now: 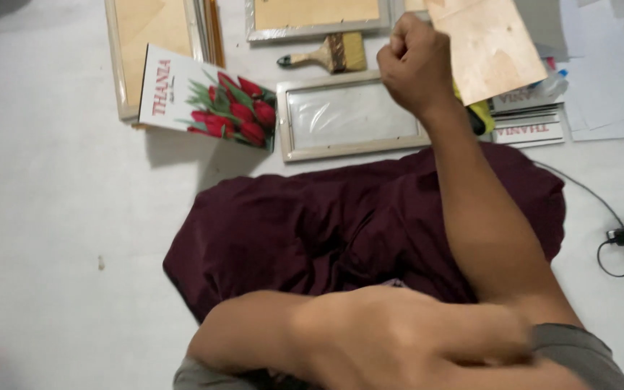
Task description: Assembling a picture frame by cleaning the glass, inserting a photo, and securing the wooden backing
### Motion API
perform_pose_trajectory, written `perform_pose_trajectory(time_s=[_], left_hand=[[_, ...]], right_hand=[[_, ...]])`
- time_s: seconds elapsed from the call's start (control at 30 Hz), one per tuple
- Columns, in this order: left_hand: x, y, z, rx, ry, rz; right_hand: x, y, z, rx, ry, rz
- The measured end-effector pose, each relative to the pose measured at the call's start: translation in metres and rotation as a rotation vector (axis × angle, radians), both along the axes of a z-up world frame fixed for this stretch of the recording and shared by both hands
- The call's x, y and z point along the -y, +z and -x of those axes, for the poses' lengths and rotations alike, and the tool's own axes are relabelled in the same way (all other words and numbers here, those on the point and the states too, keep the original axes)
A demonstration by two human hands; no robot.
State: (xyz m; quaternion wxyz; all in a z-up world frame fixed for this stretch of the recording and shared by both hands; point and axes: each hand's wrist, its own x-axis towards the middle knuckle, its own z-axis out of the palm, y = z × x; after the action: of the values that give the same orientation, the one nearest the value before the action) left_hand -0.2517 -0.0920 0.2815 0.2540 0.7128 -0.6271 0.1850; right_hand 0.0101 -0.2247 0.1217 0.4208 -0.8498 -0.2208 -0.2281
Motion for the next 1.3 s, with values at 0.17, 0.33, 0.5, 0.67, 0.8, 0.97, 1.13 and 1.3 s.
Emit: perform_pose_trajectory(time_s=[0.17,0.33,0.5,0.67,0.8,0.97,1.13,1.3], left_hand=[[0.069,-0.055,0.000,-0.871,-0.084,0.169],[0.044,0.020,-0.069,-1.027,1.012,1.002],[-0.073,-0.088,-0.178,-0.351,0.944,0.533],[-0.188,-0.204,-0.218,0.027,1.618,0.427],[-0.244,-0.234,-0.213,0.109,2.257,0.436],[-0.282,-0.275,-0.207,-0.338,2.228,0.939],[-0.283,-0.286,-0.213,-0.364,2.057,1.107],[-0.260,-0.266,-0.216,0.062,1.889,1.033]], right_hand=[[-0.009,0.004,-0.002,0.050,0.013,0.001],[-0.005,-0.004,-0.010,0.081,-0.051,0.091],[0.002,-0.018,-0.008,-0.215,-0.067,0.110],[0.012,-0.062,-0.034,-0.448,-0.124,0.161],[0.006,-0.047,-0.032,-0.605,-0.069,0.176],[0.008,-0.041,-0.042,-0.631,-0.024,0.173],[0.012,-0.041,-0.043,-0.643,-0.006,0.163],[0.018,-0.046,-0.042,-0.645,-0.002,0.183]])
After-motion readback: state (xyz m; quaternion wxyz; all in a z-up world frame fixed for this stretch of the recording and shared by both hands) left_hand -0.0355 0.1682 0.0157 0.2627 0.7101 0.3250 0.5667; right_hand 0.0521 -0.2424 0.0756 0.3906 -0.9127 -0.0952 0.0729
